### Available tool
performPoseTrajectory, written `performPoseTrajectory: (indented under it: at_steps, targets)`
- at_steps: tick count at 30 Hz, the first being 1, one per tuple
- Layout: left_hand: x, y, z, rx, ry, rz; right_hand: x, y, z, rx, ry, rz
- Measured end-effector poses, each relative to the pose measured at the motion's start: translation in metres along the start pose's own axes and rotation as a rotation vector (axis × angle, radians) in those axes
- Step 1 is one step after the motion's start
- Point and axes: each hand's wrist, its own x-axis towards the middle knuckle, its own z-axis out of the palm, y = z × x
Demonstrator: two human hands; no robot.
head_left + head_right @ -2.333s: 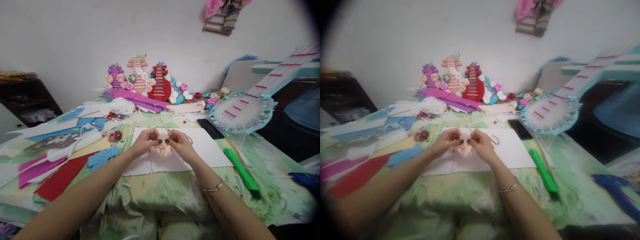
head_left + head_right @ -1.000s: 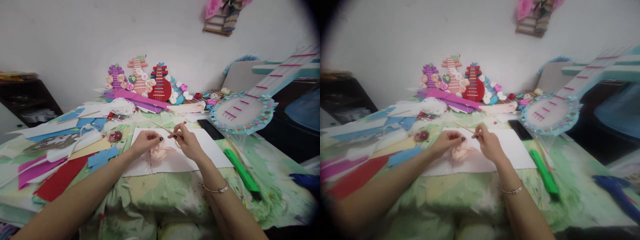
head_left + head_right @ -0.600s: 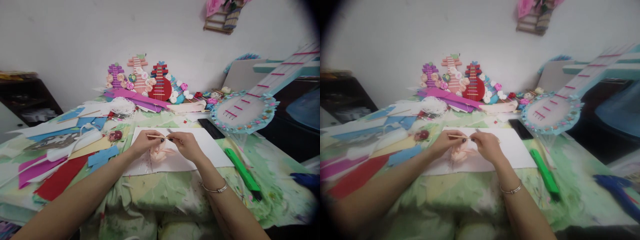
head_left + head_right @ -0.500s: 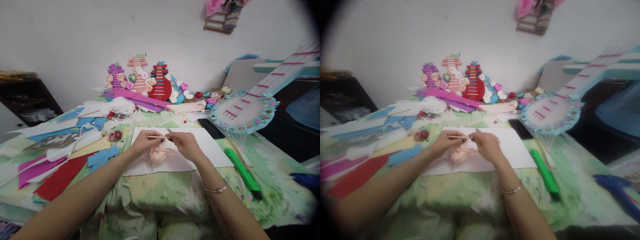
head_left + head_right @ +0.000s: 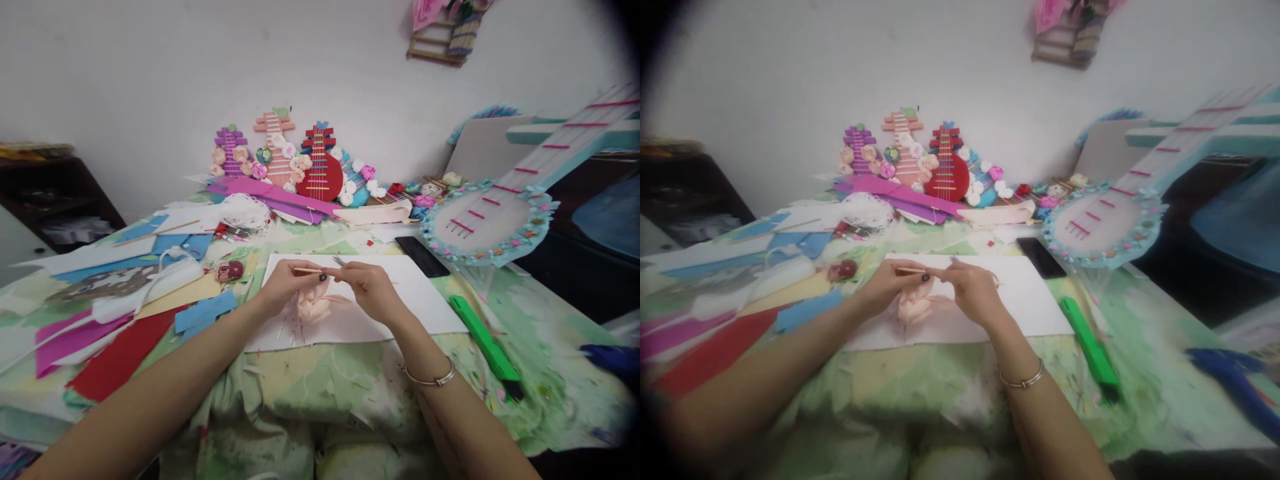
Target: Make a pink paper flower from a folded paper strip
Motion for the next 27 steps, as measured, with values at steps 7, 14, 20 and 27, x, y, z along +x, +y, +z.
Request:
performPoseTrajectory:
  at_steps: [7,14,20,27]
  targets:
    - [0.0,0.0,0.001,0.013,0.055,0.027,0.0,0.001,0.001,-0.021,0.007,0.02]
    - [-0.001,0.0,0.003,0.142,0.012,0.017,0.002,-0.004,0.004,-0.11,0.014,0.107]
    - [-0.004,0.004,0.004,0.145,0.019,0.012,0.002,-0.008,0.004,-0.106,0.056,0.11]
    - [-0.005,0.006,0.005,0.177,0.018,0.031,0.0,-0.01,0.003,-0.093,0.074,0.103]
